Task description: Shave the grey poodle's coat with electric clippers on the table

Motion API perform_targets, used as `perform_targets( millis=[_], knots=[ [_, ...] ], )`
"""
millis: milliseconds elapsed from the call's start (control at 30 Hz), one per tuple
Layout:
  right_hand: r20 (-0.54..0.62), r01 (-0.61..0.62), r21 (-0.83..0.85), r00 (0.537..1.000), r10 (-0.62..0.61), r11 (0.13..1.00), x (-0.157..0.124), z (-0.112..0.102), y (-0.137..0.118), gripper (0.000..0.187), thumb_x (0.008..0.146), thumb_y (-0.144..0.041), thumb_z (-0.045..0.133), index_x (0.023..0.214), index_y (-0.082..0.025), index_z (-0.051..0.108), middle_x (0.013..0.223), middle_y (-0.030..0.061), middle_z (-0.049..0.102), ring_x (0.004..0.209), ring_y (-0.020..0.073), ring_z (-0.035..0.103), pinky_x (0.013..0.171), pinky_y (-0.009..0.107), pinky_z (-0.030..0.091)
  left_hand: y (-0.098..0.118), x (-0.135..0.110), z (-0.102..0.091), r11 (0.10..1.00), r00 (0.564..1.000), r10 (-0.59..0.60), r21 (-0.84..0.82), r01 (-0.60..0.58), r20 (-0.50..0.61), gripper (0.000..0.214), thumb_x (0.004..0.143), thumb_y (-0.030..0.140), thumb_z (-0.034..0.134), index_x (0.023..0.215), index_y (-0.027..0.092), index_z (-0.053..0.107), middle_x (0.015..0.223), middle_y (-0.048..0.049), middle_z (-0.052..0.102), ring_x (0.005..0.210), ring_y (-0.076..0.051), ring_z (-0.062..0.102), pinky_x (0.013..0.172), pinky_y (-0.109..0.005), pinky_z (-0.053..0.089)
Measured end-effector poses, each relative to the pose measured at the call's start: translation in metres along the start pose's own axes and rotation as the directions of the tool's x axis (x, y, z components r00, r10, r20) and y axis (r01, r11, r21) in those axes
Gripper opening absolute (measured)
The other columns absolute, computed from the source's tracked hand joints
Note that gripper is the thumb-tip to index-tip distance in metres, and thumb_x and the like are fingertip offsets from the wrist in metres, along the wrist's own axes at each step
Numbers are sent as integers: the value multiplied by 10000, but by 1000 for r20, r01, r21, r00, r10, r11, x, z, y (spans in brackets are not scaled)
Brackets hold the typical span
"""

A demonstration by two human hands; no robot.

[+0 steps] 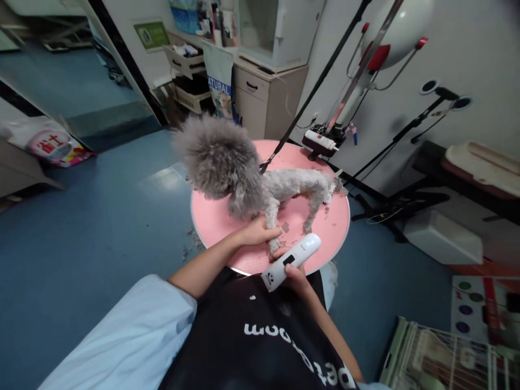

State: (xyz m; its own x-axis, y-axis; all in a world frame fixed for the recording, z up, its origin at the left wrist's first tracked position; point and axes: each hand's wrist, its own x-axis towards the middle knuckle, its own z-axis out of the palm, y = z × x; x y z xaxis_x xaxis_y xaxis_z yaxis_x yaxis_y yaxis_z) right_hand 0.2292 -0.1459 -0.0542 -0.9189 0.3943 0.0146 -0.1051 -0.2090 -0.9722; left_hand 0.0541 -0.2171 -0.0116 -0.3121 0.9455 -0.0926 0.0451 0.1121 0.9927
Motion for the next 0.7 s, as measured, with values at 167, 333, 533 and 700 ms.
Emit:
perform_targets(
  millis=[167,333,533,700],
  knots=[
    [-355,131,-61,924,-144,989,-29,2,-3,523,828,-718,460,920,-231,626,906,100,685,842,287,676,684,429,558,-4,18,23,1000,999,-22,19,23,-35,277,830,370,489,629,183,457,582,31,464,553,-103,449,528,-216,380],
    [-422,243,-456,788,-448,856,-66,-8,-3,446,825,-516,656,1209,-335,517,1287,92,591,1178,348,587,930,553,508,-4,31,46,998,998,55,21,-55,6,263,830,357,472,634,192,414,603,36,419,578,-103,419,548,-217,336],
    [-243,280,-808,643,-726,518,-70,-20,13,522,783,-398,714,1247,-344,480,1323,99,576,1164,354,606,912,568,533,7,35,73,998,998,37,-56,-40,-51,292,840,383,451,624,190,416,564,41,400,536,-96,404,522,-218,323],
    [-201,259,-734,800,-565,628,-90,-40,44,571,691,-357,804,1163,-344,482,1406,104,521,1276,409,524,955,630,503,0,33,80,996,993,35,-79,-44,-114,279,830,359,448,609,196,397,536,44,408,517,-94,406,504,-214,329]
  ],
)
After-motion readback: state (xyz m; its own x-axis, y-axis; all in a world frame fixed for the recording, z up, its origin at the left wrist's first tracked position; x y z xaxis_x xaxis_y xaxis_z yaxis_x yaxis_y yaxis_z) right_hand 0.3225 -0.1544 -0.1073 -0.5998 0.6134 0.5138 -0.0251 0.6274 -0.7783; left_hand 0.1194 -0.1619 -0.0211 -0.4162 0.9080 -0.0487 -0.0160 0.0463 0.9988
